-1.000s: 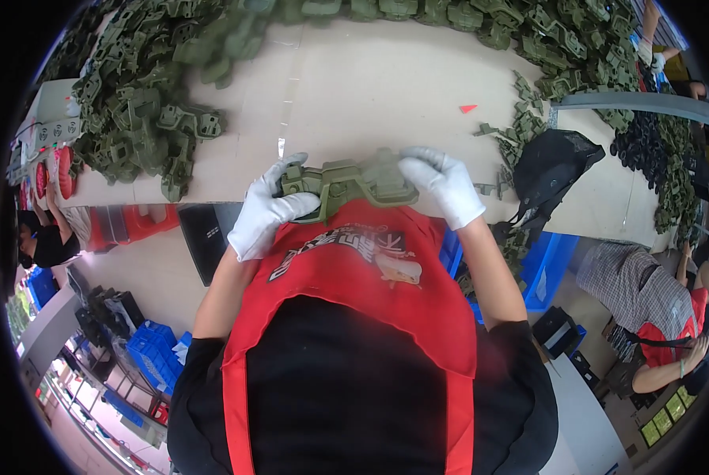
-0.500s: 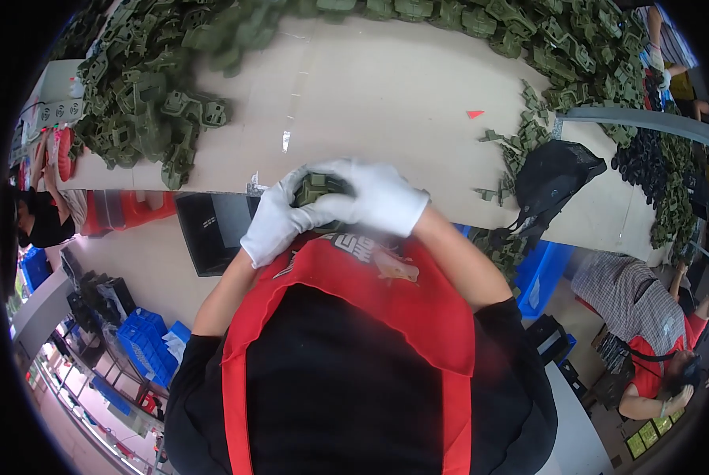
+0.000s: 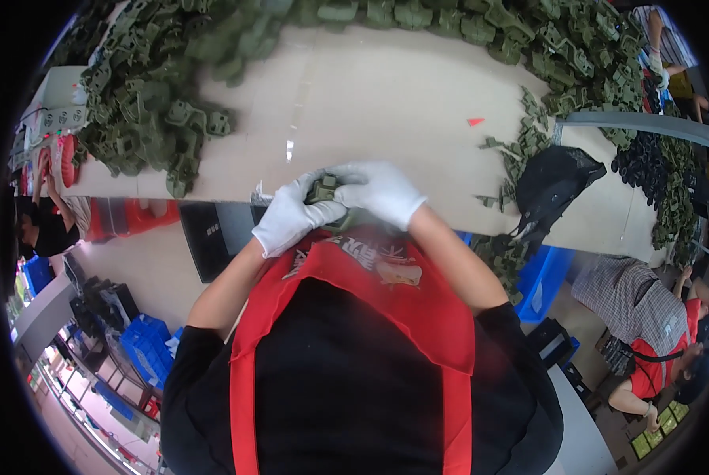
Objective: The person sorts and assembles green plastic housings and black plastic components by hand at a factory workbench, taking parts from red plastic bins and blue storage crates.
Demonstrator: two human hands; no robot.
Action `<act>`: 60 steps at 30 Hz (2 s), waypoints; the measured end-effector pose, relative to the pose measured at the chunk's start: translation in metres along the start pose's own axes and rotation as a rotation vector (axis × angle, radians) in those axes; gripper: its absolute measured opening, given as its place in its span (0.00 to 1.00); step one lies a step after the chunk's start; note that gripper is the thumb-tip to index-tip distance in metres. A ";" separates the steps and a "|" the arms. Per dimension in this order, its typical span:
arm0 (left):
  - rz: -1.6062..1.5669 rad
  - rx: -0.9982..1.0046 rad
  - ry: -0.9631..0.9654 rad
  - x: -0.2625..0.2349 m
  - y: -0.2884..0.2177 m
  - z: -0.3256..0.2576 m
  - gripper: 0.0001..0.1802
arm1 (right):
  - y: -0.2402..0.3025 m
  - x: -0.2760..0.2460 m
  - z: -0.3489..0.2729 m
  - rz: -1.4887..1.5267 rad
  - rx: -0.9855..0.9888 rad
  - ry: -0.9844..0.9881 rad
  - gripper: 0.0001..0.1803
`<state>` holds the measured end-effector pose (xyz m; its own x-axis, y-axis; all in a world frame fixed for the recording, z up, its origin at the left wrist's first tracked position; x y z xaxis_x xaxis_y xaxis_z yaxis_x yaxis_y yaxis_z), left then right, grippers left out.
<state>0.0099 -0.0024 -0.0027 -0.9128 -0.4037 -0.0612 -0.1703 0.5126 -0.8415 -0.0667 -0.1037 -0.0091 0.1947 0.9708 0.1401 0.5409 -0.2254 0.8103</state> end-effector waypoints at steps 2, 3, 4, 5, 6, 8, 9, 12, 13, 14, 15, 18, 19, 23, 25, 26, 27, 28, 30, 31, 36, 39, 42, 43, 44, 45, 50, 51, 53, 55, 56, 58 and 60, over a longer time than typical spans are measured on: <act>-0.123 0.042 0.032 0.000 -0.005 0.007 0.33 | 0.007 -0.008 0.005 -0.018 -0.154 0.158 0.31; 0.001 -0.025 0.015 -0.002 -0.018 0.005 0.34 | 0.023 -0.006 -0.001 -0.490 -0.237 0.154 0.40; 0.125 -0.088 0.002 -0.005 -0.032 0.001 0.35 | 0.026 -0.002 -0.005 -0.693 -0.111 0.133 0.48; 0.093 -0.079 0.098 0.002 -0.029 0.006 0.35 | 0.012 -0.001 -0.004 -0.826 -0.054 0.088 0.50; -0.018 0.053 0.068 0.000 -0.020 0.008 0.33 | 0.018 0.004 -0.003 -0.832 -0.011 0.085 0.48; 0.059 0.148 -0.002 -0.005 -0.022 0.008 0.30 | 0.019 0.004 0.000 -0.856 -0.011 0.072 0.49; 0.121 0.190 -0.025 -0.006 -0.020 0.009 0.29 | 0.020 0.006 -0.001 -0.884 0.008 0.052 0.48; 0.158 0.193 -0.038 -0.010 -0.003 0.017 0.27 | 0.027 0.006 0.003 -0.933 0.044 0.011 0.46; 0.078 0.164 -0.024 -0.014 0.000 0.022 0.27 | 0.033 0.006 0.008 -0.893 0.060 0.041 0.46; -0.001 0.136 -0.007 -0.018 0.001 0.028 0.28 | 0.039 0.007 0.013 -0.853 0.076 0.069 0.47; 0.003 0.157 -0.017 -0.030 -0.004 0.037 0.28 | 0.037 0.005 0.026 -0.853 0.097 0.101 0.46; 0.021 0.201 -0.109 -0.092 -0.031 0.067 0.31 | 0.076 -0.034 0.038 -0.936 -0.403 -0.569 0.44; -0.202 0.173 -0.222 -0.130 -0.025 0.081 0.31 | 0.114 -0.039 0.021 -0.916 -0.475 -0.753 0.37; -0.837 0.235 -0.472 -0.264 -0.062 0.164 0.33 | 0.099 -0.100 0.013 -0.769 -0.259 -0.863 0.31; -0.970 0.303 -0.476 -0.329 -0.077 0.226 0.24 | 0.066 -0.111 0.024 -0.777 -0.158 -0.736 0.28; -1.065 0.291 -0.491 -0.353 -0.087 0.257 0.22 | 0.048 -0.113 0.030 -0.826 -0.129 -0.701 0.27; -1.155 0.355 -0.464 -0.378 -0.095 0.289 0.22 | 0.053 -0.103 0.029 -0.915 -0.073 -0.649 0.26; -1.160 0.372 -0.451 -0.387 -0.112 0.316 0.22 | 0.056 -0.093 0.027 -0.996 -0.004 -0.606 0.25; -1.408 0.377 -0.434 -0.391 -0.146 0.366 0.22 | 0.038 -0.088 0.023 -0.950 0.058 -0.561 0.25; -1.412 0.388 -0.426 -0.399 -0.159 0.386 0.22 | 0.035 -0.085 0.021 -0.869 0.090 -0.586 0.25; -1.373 0.278 -0.779 -0.444 -0.138 0.425 0.16 | 0.012 -0.082 0.017 -0.761 0.205 -0.613 0.26; -0.502 0.219 -1.050 -0.454 -0.141 0.390 0.18 | 0.007 -0.091 0.019 -0.782 0.279 -0.600 0.26; 0.817 -0.116 -0.876 -0.415 -0.180 0.335 0.40 | 0.003 -0.097 0.014 -0.789 0.308 -0.600 0.26; 0.890 -0.020 -0.803 -0.413 -0.168 0.335 0.43 | 0.002 -0.097 0.017 -0.836 0.308 -0.574 0.27; 0.962 0.081 -0.726 -0.414 -0.157 0.340 0.47 | 0.002 -0.097 0.020 -0.881 0.307 -0.553 0.27; 1.009 0.112 -0.682 -0.414 -0.152 0.342 0.50 | 0.003 -0.097 0.023 -0.876 0.307 -0.555 0.27; 1.373 0.117 -0.543 -0.385 -0.161 0.294 0.42 | 0.032 -0.063 0.043 -1.103 0.151 -0.402 0.25; 1.455 0.150 -0.593 -0.386 -0.157 0.298 0.34 | 0.039 -0.057 0.042 -1.118 0.042 -0.423 0.24; 1.458 0.295 -0.760 -0.382 -0.147 0.290 0.14 | 0.045 -0.047 0.038 -1.080 0.038 -0.423 0.25; 1.476 0.342 -0.832 -0.386 -0.149 0.272 0.14 | 0.042 -0.039 0.034 -1.063 -0.011 -0.426 0.25; 1.478 0.387 -0.905 -0.376 -0.162 0.255 0.14 | 0.039 -0.040 0.027 -1.042 -0.001 -0.437 0.25; 1.114 0.656 -0.995 -0.372 -0.188 0.213 0.13 | 0.044 -0.039 0.016 -1.099 -0.095 -0.467 0.23; 0.165 0.600 -0.732 -0.351 -0.190 0.189 0.15 | 0.045 -0.050 0.005 -1.003 -0.130 -0.531 0.23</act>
<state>0.4331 -0.1010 0.0770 -0.4157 -0.8385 -0.3522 0.3434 0.2139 -0.9145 -0.0483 -0.1625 0.0177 0.0606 0.5446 -0.8365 0.5653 0.6720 0.4785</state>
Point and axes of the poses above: each hand's wrist, its own z-axis towards the middle knuckle, its own x-axis out of the palm, y = z × x, the point moved 8 cm from there along z, towards the middle knuckle, and after that the axes turned 1 degree about -x, right-handed, at the moved point
